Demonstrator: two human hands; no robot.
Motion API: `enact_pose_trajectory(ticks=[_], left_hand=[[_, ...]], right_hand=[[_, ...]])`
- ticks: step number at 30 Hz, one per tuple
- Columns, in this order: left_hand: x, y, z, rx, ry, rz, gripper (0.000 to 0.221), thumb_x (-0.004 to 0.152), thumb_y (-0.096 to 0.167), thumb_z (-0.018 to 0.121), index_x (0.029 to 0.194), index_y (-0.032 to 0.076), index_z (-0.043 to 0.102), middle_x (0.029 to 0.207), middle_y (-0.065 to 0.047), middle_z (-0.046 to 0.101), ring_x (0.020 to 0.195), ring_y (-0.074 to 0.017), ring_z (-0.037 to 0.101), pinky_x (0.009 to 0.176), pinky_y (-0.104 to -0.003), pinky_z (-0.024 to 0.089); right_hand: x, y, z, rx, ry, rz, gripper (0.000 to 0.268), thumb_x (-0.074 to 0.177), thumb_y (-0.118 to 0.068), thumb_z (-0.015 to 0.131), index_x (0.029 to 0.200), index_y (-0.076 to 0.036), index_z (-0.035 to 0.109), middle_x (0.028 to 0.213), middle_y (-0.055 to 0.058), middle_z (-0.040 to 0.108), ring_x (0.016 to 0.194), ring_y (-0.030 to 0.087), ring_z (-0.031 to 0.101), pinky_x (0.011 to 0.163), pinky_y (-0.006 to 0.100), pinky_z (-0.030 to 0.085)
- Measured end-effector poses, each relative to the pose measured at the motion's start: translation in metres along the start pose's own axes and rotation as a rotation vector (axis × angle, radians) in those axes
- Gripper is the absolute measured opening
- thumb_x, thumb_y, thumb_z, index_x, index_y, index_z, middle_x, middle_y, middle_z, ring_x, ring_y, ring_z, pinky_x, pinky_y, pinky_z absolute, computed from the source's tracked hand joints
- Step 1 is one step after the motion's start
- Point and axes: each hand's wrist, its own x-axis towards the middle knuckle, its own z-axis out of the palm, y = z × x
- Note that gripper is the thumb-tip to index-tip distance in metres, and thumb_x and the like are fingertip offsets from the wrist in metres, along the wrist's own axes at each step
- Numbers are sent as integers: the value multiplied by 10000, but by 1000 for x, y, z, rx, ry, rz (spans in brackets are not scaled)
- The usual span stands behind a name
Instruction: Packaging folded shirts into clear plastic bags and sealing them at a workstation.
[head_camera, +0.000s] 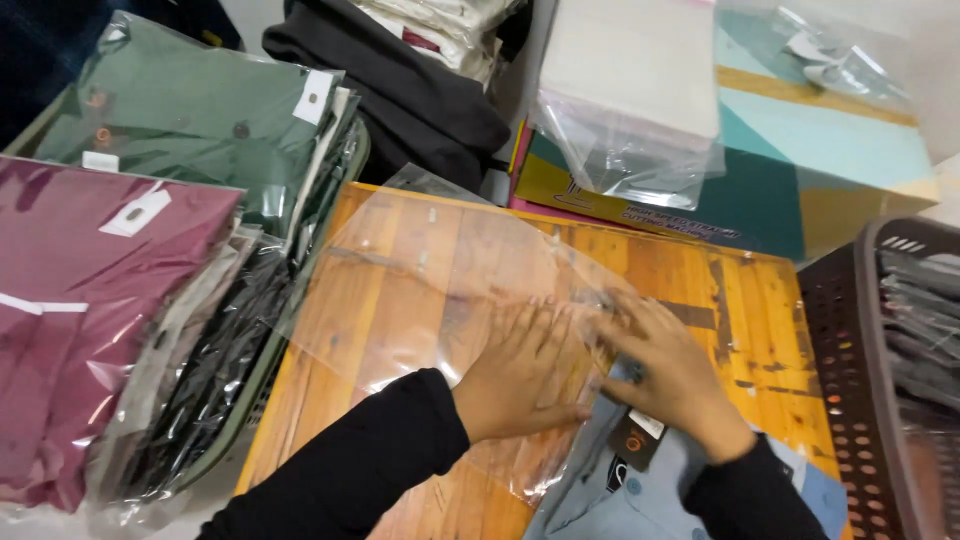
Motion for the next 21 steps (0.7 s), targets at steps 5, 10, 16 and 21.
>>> enact_pose_trajectory(ticks=[5, 10, 16, 21], left_hand=[[-1, -11, -9, 180, -204, 15, 952, 885, 713, 503, 1592, 100, 331, 1660, -190, 294, 1542, -437, 190, 1188, -729, 31], [-2, -16, 2, 161, -178, 6, 776, 991, 607, 398, 1567, 88, 384, 1665, -177, 299, 1560, -419, 175, 1233, -637, 39], [-8, -34, 26, 211, -43, 89, 676, 962, 402, 482, 1564, 104, 414, 1661, -161, 339, 1540, -411, 253, 1231, -639, 88], [-8, -38, 20, 52, -84, 140, 675, 1001, 419, 365, 1622, 160, 315, 1688, -140, 293, 1554, -393, 232, 1224, -593, 114]], right_hand=[[-49, 14, -44, 184, -165, 439, 882, 718, -440, 856, 1508, -228, 526, 1447, 179, 583, 1334, 441, 549, 1106, 587, 427], [-115, 35, -20, -55, -155, 670, 548, 925, -598, 611, 1352, -262, 681, 1235, 44, 714, 1213, 309, 677, 1031, 454, 528], [-106, 5, -4, -66, -117, 713, 420, 891, -428, 710, 1251, -212, 690, 1008, 89, 731, 1036, 352, 714, 897, 496, 544], [-91, -9, 3, 135, -76, 639, 115, 908, -347, 715, 994, -287, 762, 883, 0, 722, 955, 294, 725, 834, 451, 570]])
